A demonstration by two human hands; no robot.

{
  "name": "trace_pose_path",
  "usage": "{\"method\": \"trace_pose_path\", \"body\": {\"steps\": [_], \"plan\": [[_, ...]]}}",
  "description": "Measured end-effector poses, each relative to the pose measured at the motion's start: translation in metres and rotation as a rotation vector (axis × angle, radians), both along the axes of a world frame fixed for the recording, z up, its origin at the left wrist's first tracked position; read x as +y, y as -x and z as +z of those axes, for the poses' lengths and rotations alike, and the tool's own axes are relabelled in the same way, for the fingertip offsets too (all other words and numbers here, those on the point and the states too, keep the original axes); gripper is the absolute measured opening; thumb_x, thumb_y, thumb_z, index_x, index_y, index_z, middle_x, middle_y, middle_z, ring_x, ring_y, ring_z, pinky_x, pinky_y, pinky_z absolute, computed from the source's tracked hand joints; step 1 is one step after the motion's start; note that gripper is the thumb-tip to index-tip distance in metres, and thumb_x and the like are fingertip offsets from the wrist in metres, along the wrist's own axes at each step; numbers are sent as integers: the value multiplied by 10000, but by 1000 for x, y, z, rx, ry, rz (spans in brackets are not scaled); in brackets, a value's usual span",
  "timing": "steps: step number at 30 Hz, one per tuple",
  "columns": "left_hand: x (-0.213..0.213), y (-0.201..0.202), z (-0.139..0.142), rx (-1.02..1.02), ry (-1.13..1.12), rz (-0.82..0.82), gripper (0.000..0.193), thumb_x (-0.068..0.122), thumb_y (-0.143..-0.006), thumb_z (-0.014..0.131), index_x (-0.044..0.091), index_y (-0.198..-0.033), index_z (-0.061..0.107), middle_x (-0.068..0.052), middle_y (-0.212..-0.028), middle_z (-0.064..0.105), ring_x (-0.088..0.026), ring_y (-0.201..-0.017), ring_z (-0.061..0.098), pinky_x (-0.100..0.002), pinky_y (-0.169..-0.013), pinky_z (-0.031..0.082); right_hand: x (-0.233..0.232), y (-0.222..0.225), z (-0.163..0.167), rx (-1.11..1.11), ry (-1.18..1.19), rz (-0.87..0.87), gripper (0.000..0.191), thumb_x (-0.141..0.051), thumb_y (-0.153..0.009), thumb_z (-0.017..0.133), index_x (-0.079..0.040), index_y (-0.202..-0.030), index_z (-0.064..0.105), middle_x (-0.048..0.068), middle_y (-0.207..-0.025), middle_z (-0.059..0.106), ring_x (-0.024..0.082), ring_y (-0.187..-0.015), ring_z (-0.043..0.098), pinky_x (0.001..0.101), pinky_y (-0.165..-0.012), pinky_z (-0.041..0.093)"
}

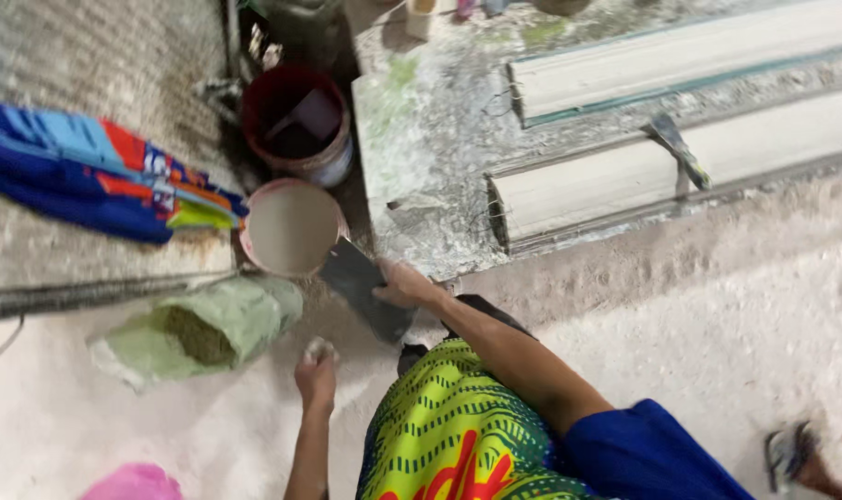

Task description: The person scrapes dried plaster residue from long decorative mold strips laid on a workbench, running a small handheld scraper along the grooves of each strip. They work along the length of several strips, occasionally repositioning them and brushing debris aside as they go.

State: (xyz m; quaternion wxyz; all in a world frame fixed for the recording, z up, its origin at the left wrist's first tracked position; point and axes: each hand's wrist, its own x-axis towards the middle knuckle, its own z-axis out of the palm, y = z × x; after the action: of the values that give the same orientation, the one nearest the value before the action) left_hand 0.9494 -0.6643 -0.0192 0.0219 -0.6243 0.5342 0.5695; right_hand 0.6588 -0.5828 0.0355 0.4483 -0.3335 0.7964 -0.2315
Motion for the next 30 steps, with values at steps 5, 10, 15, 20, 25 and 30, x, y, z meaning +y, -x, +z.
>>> {"method": "trace_pose_path", "body": {"steps": [5,10,15,20,25,30], "plan": [[-27,51,6,283,7,5,960,194,-877,699,67,-1590,68,-173,-1478,456,-289,-1309,537,-394,-1058,441,48,46,60,-379,181,-582,716,-144,-837,672,-119,-1475,348,213,-1051,673,376,-930,703,470,-758,642],[-30,76,4,155,112,-12,677,307,-1015,657,-69,-1555,495,-295,-1400,679,-357,-1233,657,-412,-1072,492,124,134,103,-622,406,-1084,461,-142,-965,568,-81,-1382,381,155,-1133,645,254,-902,715,395,-688,646],[-14,104,-1,206,290,107,973,170,-889,762,-28,-1603,131,-242,-1500,453,-319,-1311,537,-389,-1060,450,201,287,109,-222,620,-1107,450,-231,-1024,540,-75,-1405,358,89,-1142,614,211,-901,675,422,-580,609],[3,165,-5,250,394,293,883,132,-878,736,-63,-1553,201,-250,-1524,388,-333,-1329,540,-386,-1062,503,226,473,100,502,407,-754,453,-89,-1007,609,-12,-1412,423,207,-1161,671,410,-984,703,519,-740,574],[43,268,12,6,437,253,807,80,-987,678,-55,-1598,168,-250,-1571,355,-335,-1359,490,-426,-1051,481,195,650,91,953,260,-521,427,-130,-982,665,48,-1321,476,309,-962,706,517,-863,682,601,-753,549],[96,346,37,181,409,210,805,59,-922,656,-23,-1577,196,-230,-1561,352,-287,-1275,536,-394,-1003,497,139,759,71,982,215,-482,434,-167,-982,722,53,-1287,504,326,-901,692,535,-833,659,617,-729,537]]}}
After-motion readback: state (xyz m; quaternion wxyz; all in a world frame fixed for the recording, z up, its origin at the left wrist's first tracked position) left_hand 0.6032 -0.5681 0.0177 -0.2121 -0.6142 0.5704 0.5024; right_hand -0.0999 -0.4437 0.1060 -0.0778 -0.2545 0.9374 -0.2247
